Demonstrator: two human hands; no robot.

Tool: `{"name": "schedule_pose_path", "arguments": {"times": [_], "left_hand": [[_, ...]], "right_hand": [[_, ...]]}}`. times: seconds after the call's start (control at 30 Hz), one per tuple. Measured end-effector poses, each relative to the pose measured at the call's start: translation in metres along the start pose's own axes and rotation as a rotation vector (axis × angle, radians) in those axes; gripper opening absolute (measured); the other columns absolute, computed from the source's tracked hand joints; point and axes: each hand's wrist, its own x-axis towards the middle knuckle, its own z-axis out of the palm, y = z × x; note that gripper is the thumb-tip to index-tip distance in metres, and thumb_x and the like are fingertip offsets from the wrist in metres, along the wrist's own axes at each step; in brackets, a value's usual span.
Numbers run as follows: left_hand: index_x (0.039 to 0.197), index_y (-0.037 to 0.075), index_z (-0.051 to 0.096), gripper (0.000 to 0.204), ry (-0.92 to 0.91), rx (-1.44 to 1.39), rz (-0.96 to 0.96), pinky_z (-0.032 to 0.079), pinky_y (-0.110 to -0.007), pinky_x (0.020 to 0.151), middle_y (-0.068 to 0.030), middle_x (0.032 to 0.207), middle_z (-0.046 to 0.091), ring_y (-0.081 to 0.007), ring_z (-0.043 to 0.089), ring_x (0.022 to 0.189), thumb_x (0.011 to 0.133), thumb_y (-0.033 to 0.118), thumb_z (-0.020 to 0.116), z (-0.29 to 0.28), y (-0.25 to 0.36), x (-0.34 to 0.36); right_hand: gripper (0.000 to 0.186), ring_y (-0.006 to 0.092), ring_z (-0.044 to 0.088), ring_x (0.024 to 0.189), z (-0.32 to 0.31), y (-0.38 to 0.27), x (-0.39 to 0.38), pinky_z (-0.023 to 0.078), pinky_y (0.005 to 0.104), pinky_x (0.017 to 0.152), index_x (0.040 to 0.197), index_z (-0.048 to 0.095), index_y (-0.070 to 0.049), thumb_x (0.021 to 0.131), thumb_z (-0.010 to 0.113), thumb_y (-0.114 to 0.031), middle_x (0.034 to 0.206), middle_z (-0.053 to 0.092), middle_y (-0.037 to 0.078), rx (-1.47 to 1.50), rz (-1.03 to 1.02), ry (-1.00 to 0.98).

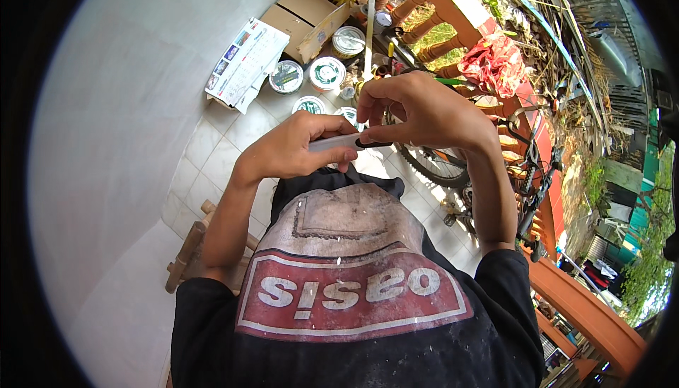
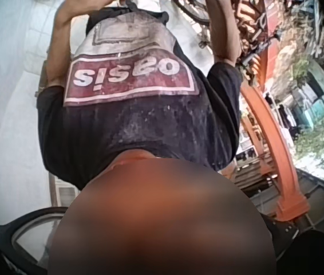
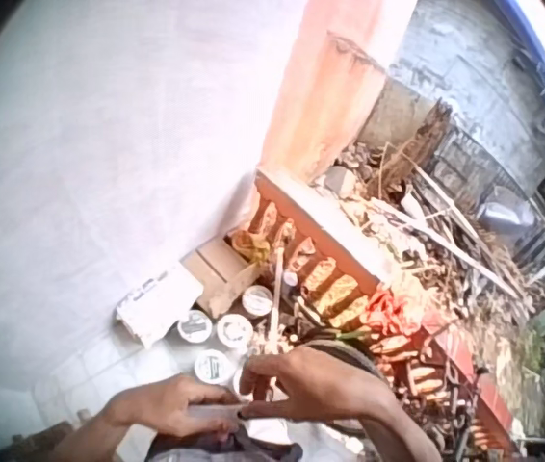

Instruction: The person applies masking tape along the edges of a wooden window frame to protect the glass and adjacent surfaces. They then use sandpaper to smooth the wooden frame around the taped areas.

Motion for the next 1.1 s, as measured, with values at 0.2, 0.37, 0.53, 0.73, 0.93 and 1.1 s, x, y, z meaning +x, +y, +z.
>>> {"name": "schedule_pose_path", "arguments": {"times": [0.2,0.37,0.53,0.73,0.93,1.1], "left_hand": [[0.121,-0.005,0.069,0.024,0.031,-0.211,-0.09,0.055,-0.025,0.081,-0.0048,0.093,0.077,-0.0086,0.071,0.087,0.107,0.014,0.071,0.0,-0.001,0.001],[0.123,-0.001,0.068,0.026,0.08,-0.212,0.016,0.039,-0.018,0.056,-0.0013,0.089,0.077,0.0003,0.054,0.065,0.107,0.019,0.073,0.003,-0.012,0.006],[0.122,-0.002,0.067,0.026,0.087,-0.165,0.022,0.039,-0.018,0.055,-0.0021,0.089,0.076,-0.0002,0.054,0.063,0.108,0.02,0.072,0.005,-0.017,0.014],[0.122,-0.003,0.067,0.028,-0.09,-0.402,-0.08,0.044,-0.02,0.059,-0.0015,0.087,0.073,-0.0024,0.058,0.066,0.11,0.023,0.069,0.024,-0.013,0.026],[0.124,-0.005,0.067,0.03,-0.159,-0.47,-0.018,0.037,-0.018,0.05,-0.0033,0.081,0.07,-0.0003,0.047,0.055,0.111,0.022,0.067,0.035,-0.013,0.037],[0.128,-0.006,0.066,0.033,-0.171,-0.476,-0.028,0.037,-0.018,0.049,-0.0036,0.08,0.07,-0.0003,0.047,0.054,0.111,0.023,0.067,0.033,-0.013,0.038]], "right_hand": [[0.031,0.0038,0.051,0.06,-0.007,0.013,-0.02,0.038,0.0284,0.053,0.108,0.078,-0.002,0.102,0.08,-0.032,0.087,0.074,0.0,0.247,0.147,0.191],[0.025,0.0017,0.06,0.072,0.018,0.034,-0.033,0.045,0.0215,0.061,0.116,0.075,0.002,0.107,0.073,-0.022,0.098,0.074,0.001,0.407,0.18,0.267],[0.049,0.0019,0.035,0.049,0.044,0.048,-0.028,0.026,0.0241,0.043,0.102,0.072,-0.002,0.119,0.046,-0.04,0.075,0.056,-0.002,1.049,-0.065,0.819],[0.053,0.0097,0.028,0.043,0.06,0.047,-0.001,0.025,0.0269,0.036,0.093,0.061,-0.007,0.119,0.035,-0.046,0.068,0.039,0.001,1.818,-0.582,0.969],[0.063,0.0104,0.025,0.041,0.069,0.038,0.001,0.022,0.028,0.035,0.088,0.057,-0.008,0.118,0.029,-0.055,0.062,0.036,0.001,1.685,-0.606,0.952],[0.064,0.0102,0.025,0.041,0.07,0.036,0.0,0.022,0.0278,0.036,0.089,0.058,-0.007,0.118,0.028,-0.056,0.062,0.036,0.001,1.661,-0.618,0.926]]}}
